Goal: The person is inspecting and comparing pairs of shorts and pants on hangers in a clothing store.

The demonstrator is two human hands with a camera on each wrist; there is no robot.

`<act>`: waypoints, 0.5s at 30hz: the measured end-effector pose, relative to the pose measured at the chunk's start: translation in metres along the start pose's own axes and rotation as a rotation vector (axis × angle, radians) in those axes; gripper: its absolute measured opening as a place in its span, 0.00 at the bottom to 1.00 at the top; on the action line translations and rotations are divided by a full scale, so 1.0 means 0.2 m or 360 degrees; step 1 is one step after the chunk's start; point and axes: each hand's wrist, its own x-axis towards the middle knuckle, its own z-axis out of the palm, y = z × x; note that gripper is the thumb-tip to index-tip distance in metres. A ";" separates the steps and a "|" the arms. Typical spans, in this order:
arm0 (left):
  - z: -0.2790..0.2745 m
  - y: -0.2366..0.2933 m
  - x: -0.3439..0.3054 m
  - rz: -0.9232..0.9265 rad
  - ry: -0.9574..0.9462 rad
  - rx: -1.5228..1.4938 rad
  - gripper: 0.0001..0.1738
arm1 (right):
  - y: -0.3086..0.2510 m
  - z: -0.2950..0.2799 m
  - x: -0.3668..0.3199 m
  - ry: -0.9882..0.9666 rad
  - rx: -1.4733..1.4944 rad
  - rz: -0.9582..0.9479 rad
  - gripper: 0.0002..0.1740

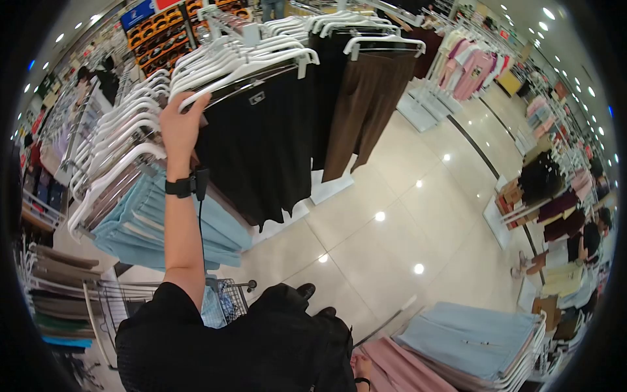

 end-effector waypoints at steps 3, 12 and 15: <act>0.03 0.00 0.00 -0.0035 -0.0037 -0.0213 0.17 | 0.04 0.02 -0.12 0.0051 -0.0067 0.0143 0.08; 0.06 0.02 -0.06 -0.0098 0.0134 -0.0502 0.13 | 0.41 0.09 -0.04 0.0026 0.0027 0.0185 0.09; 0.08 -0.01 -0.09 0.0174 0.0342 -0.0417 0.14 | 0.71 0.11 0.09 0.0013 0.0529 0.0201 0.10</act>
